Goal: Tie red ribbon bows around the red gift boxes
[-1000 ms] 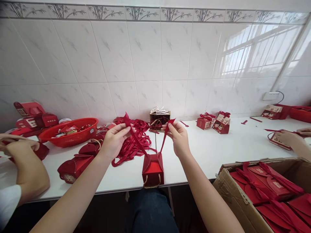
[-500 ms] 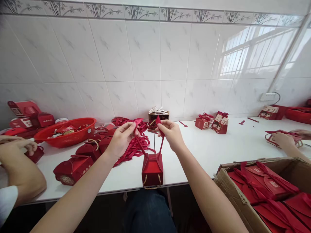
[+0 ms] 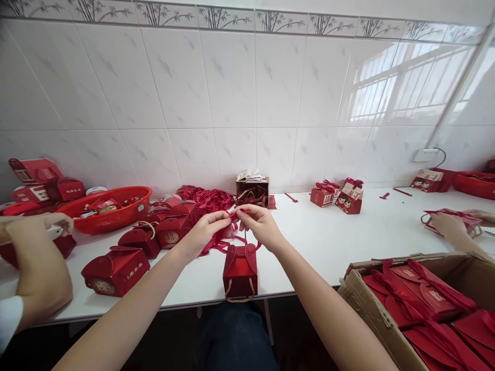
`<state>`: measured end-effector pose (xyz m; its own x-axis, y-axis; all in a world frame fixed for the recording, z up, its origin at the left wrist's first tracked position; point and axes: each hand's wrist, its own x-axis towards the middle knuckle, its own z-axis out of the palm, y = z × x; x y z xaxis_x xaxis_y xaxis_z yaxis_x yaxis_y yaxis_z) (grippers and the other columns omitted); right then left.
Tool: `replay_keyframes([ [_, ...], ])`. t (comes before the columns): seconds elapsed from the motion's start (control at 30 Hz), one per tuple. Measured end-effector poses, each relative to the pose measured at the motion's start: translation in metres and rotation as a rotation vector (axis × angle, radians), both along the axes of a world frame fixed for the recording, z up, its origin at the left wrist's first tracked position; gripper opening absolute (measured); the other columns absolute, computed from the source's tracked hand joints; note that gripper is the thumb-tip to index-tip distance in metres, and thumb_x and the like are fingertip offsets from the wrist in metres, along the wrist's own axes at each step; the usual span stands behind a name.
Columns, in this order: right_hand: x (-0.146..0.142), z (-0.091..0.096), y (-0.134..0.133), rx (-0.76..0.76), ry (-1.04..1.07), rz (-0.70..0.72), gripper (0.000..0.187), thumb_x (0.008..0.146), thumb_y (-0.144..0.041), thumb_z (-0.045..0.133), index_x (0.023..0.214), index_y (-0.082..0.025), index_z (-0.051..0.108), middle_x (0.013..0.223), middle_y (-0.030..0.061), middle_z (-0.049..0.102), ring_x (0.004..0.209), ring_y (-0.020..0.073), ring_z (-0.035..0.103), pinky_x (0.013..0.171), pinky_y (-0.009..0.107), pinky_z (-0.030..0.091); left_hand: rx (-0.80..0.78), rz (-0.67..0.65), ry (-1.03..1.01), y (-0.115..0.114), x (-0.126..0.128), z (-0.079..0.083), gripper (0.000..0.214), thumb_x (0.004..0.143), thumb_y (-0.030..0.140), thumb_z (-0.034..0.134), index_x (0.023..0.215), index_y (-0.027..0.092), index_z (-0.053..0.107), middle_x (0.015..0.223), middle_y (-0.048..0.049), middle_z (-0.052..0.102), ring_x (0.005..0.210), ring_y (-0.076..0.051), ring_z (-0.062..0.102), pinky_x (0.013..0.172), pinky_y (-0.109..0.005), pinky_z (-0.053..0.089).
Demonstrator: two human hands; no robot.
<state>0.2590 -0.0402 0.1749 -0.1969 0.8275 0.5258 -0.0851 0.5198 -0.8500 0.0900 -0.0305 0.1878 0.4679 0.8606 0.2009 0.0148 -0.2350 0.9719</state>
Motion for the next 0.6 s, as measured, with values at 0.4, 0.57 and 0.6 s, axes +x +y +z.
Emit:
replay_keyframes([
  [0.4,0.012,-0.022,0.004,0.762,-0.507,-0.288,0.028,0.089,-0.013,0.049,0.108,-0.023,0.067,0.103,0.0062,0.069,0.097,0.0183,0.062,0.083,0.035,0.052,0.068,0.045,0.064,-0.002,-0.017,-0.001,0.027,0.082,0.037,0.055,0.080,0.015,0.070,0.081,-0.0050,0.070,0.088,-0.020,0.062,0.089,-0.035,0.043],
  [0.57,0.018,-0.040,-0.007,0.546,-0.284,-0.438,0.026,0.087,-0.016,0.053,0.107,-0.026,0.068,0.103,0.0044,0.070,0.096,0.0167,0.064,0.084,0.032,0.053,0.710,0.278,0.574,-0.016,-0.030,-0.004,0.027,0.089,0.030,0.044,0.089,0.022,0.070,0.099,-0.0038,0.071,0.101,-0.021,0.060,0.100,-0.043,0.027],
  [0.6,0.021,-0.046,-0.010,0.498,-0.257,-0.465,0.025,0.087,-0.017,0.054,0.105,-0.026,0.069,0.101,0.0040,0.071,0.095,0.0166,0.065,0.083,0.032,0.054,0.769,0.309,0.612,-0.016,-0.035,-0.006,0.027,0.089,0.028,0.043,0.090,0.022,0.070,0.101,-0.0036,0.071,0.103,-0.021,0.060,0.101,-0.044,0.026],
])
